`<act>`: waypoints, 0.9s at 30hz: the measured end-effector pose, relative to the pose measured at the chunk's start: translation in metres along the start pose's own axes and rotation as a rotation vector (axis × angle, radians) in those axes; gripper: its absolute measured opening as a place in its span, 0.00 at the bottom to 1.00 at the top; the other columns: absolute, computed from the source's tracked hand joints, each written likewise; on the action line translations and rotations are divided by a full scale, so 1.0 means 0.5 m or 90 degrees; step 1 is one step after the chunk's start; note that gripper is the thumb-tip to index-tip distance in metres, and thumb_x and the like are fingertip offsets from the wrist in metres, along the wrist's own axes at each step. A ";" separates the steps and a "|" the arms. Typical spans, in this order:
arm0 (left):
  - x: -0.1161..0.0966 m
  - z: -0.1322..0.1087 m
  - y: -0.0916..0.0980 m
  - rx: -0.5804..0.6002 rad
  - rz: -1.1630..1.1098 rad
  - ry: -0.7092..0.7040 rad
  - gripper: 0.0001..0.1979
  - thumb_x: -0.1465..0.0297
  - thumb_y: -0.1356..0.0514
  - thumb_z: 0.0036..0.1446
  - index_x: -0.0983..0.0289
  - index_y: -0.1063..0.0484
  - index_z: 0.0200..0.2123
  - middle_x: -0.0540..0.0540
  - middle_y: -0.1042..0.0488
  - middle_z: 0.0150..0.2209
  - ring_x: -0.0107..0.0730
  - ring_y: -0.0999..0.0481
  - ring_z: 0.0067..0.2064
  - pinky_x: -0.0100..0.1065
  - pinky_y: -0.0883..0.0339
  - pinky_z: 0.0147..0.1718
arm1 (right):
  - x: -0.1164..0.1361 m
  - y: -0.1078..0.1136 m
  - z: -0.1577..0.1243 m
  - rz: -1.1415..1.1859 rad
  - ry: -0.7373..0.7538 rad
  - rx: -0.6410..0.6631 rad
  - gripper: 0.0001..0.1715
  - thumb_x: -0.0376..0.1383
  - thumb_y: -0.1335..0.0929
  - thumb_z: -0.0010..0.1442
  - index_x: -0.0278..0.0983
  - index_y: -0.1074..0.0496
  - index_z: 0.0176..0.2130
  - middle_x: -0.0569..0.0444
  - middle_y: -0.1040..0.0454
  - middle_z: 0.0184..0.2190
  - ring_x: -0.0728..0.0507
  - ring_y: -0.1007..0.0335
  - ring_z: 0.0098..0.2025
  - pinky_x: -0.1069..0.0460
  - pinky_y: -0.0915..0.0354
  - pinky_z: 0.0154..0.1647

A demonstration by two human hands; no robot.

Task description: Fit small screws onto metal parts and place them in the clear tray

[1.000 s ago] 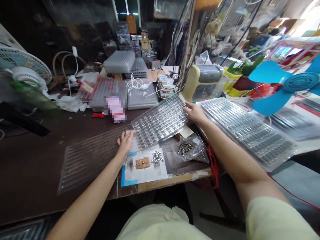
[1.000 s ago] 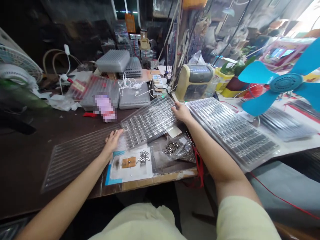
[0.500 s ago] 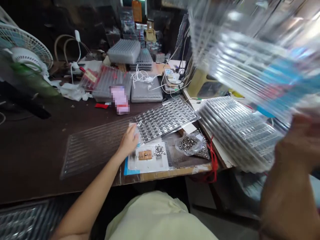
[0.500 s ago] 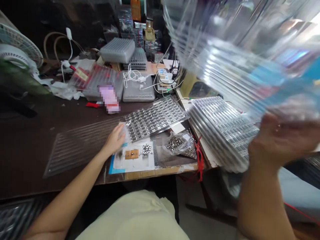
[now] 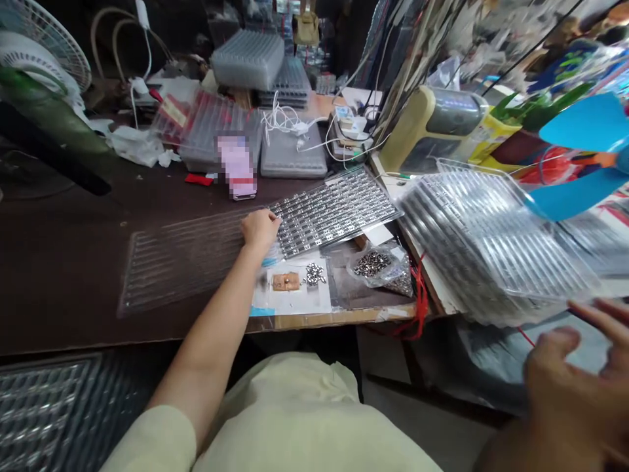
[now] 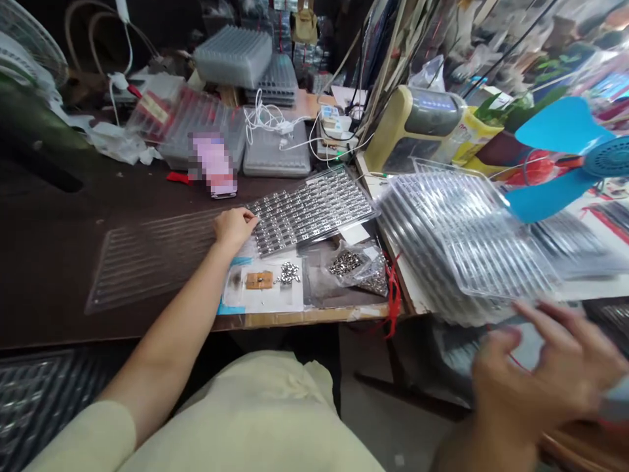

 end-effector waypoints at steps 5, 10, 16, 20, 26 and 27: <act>-0.005 0.012 -0.001 0.003 0.013 -0.058 0.12 0.59 0.39 0.53 0.59 0.20 0.35 0.59 0.20 0.35 0.46 0.23 0.40 0.41 0.33 0.41 | 0.323 -0.215 -0.179 0.407 0.120 0.478 0.12 0.32 0.36 0.61 0.42 0.27 0.44 0.52 0.24 0.38 0.45 0.27 0.40 0.50 0.31 0.41; 0.006 0.032 0.007 -0.001 -0.044 -0.069 0.12 0.59 0.39 0.52 0.61 0.21 0.32 0.58 0.20 0.34 0.44 0.23 0.39 0.40 0.33 0.41 | 0.387 -0.352 -0.265 0.291 0.096 0.584 0.13 0.40 0.36 0.64 0.37 0.27 0.43 0.51 0.25 0.36 0.46 0.29 0.35 0.52 0.35 0.36; 0.026 -0.070 0.033 0.088 -0.317 -0.162 0.12 0.65 0.38 0.52 0.67 0.27 0.38 0.55 0.22 0.33 0.30 0.24 0.33 0.29 0.32 0.32 | 0.389 -0.371 -0.256 0.308 0.128 0.573 0.12 0.39 0.37 0.65 0.36 0.27 0.35 0.53 0.27 0.31 0.47 0.31 0.33 0.54 0.38 0.34; 0.054 -0.223 0.009 0.190 -0.339 -0.184 0.12 0.68 0.37 0.53 0.64 0.27 0.42 0.53 0.25 0.35 0.26 0.26 0.30 0.27 0.32 0.29 | 0.393 -0.368 -0.253 0.341 0.134 0.556 0.11 0.39 0.37 0.65 0.36 0.29 0.34 0.53 0.27 0.31 0.47 0.31 0.34 0.54 0.38 0.36; 0.073 -0.283 -0.002 0.130 -0.284 -0.201 0.09 0.69 0.39 0.56 0.61 0.24 0.41 0.53 0.27 0.37 0.25 0.28 0.30 0.28 0.32 0.30 | 0.396 -0.369 -0.251 0.414 0.112 0.519 0.05 0.34 0.36 0.63 0.36 0.32 0.35 0.52 0.28 0.31 0.47 0.33 0.33 0.53 0.38 0.35; 0.070 -0.278 -0.003 0.131 -0.275 -0.208 0.09 0.69 0.40 0.57 0.60 0.24 0.42 0.52 0.26 0.37 0.26 0.28 0.30 0.28 0.32 0.30 | 0.395 -0.371 -0.250 0.424 0.103 0.513 0.04 0.33 0.36 0.62 0.36 0.33 0.35 0.52 0.29 0.31 0.47 0.34 0.32 0.53 0.38 0.35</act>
Point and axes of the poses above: each hand's wrist, its own z-axis towards the middle knuckle, its own y-axis out of the back of the hand, x = y × z, the point moved 10 cm from there along z, towards the middle knuckle
